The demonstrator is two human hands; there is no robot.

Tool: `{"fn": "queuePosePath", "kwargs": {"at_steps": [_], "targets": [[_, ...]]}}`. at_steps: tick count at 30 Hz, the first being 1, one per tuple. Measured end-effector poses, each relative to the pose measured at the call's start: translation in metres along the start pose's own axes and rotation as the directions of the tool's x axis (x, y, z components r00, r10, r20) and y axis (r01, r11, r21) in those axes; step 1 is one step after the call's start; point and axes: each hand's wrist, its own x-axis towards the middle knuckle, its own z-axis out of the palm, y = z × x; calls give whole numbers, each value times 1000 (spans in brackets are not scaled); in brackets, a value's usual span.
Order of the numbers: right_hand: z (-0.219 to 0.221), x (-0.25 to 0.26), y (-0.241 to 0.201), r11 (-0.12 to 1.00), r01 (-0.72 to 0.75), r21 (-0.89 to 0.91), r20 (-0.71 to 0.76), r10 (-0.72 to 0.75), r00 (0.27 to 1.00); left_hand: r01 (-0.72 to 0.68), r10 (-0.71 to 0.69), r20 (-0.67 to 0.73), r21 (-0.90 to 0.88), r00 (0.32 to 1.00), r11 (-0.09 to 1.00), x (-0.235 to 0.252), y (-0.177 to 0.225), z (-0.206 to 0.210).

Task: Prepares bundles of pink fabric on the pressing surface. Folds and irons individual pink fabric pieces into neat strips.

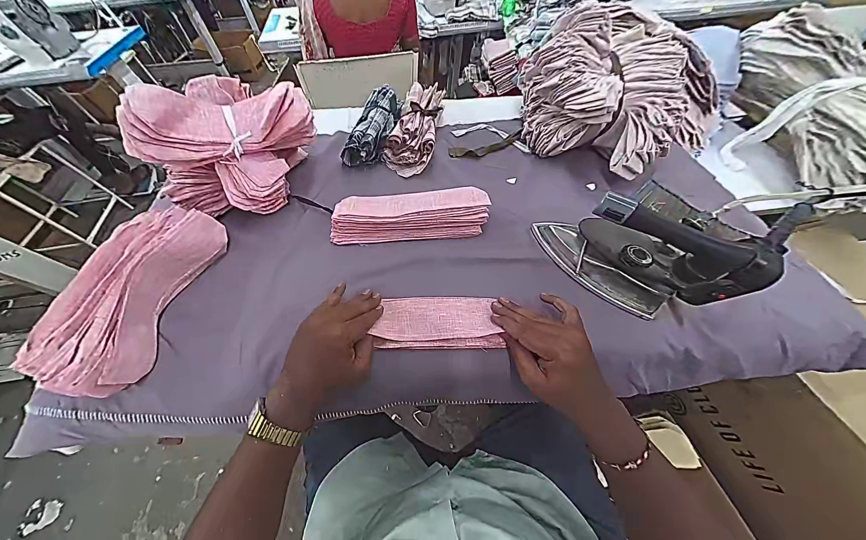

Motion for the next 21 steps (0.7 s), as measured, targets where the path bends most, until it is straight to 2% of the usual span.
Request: {"fn": "queuePosePath", "kwargs": {"at_steps": [3,6,9,13,16,18,21], "targets": [[-4,5,-1,993,-70,92,9,70,998,18,-17,12,-114,1000,993,2,-2,-2],[-7,17,2,974,-110,196,-29,118,993,29,-10,87,-213,996,977,6,-8,-4],[-1,34,6,981,-97,168,-26,103,994,59,-53,39,-159,998,986,18,-2,-1],[5,45,6,982,-150,115,135,134,982,39,-36,35,-83,999,996,26,3,5],[7,46,6,979,-153,136,107,139,985,38,-36,23,-83,999,996,27,8,7],[6,43,6,962,-154,224,56,145,988,46,-46,2,-98,999,994,27,12,7],[-1,41,-1,881,-118,459,-20,142,990,78,-83,-23,-159,996,984,27,17,4]]}}
